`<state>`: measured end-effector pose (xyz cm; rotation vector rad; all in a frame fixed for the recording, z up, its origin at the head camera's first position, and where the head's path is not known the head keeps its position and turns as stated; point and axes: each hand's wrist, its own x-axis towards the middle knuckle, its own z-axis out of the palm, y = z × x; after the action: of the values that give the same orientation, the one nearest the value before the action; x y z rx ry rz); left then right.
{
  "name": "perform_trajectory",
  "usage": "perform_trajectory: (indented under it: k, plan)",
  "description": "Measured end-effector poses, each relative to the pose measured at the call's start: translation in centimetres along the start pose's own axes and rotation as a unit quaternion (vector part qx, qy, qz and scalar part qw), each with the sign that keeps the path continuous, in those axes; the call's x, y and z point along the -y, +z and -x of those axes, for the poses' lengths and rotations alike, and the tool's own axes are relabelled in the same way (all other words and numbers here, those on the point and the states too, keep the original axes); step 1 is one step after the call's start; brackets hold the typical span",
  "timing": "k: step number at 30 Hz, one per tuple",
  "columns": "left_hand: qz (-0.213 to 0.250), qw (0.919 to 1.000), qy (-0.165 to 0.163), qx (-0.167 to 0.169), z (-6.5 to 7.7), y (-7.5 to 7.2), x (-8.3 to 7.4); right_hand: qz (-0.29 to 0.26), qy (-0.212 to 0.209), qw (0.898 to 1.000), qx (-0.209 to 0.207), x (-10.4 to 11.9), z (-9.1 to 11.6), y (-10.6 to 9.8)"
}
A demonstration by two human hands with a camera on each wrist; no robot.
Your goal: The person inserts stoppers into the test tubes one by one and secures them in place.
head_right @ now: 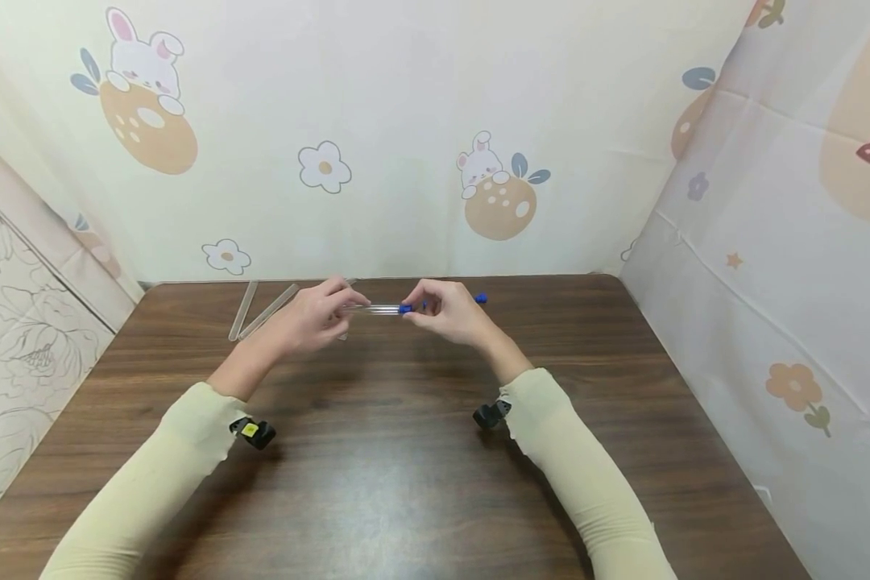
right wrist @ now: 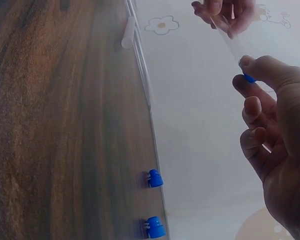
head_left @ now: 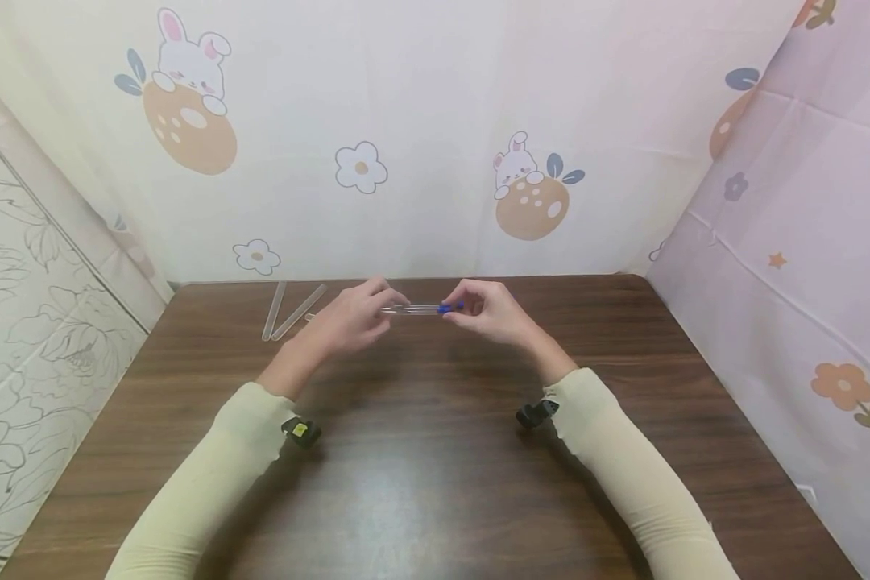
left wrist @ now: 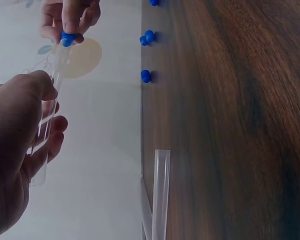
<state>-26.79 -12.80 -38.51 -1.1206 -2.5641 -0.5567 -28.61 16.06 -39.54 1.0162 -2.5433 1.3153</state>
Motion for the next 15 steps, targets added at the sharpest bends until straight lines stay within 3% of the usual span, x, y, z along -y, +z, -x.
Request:
perform_trajectory:
  k: [15]
  plan:
    - [0.000,1.0000,-0.002,-0.008,0.06,0.21,0.08,-0.019,0.013,1.000,-0.007,-0.42,0.02,0.30]
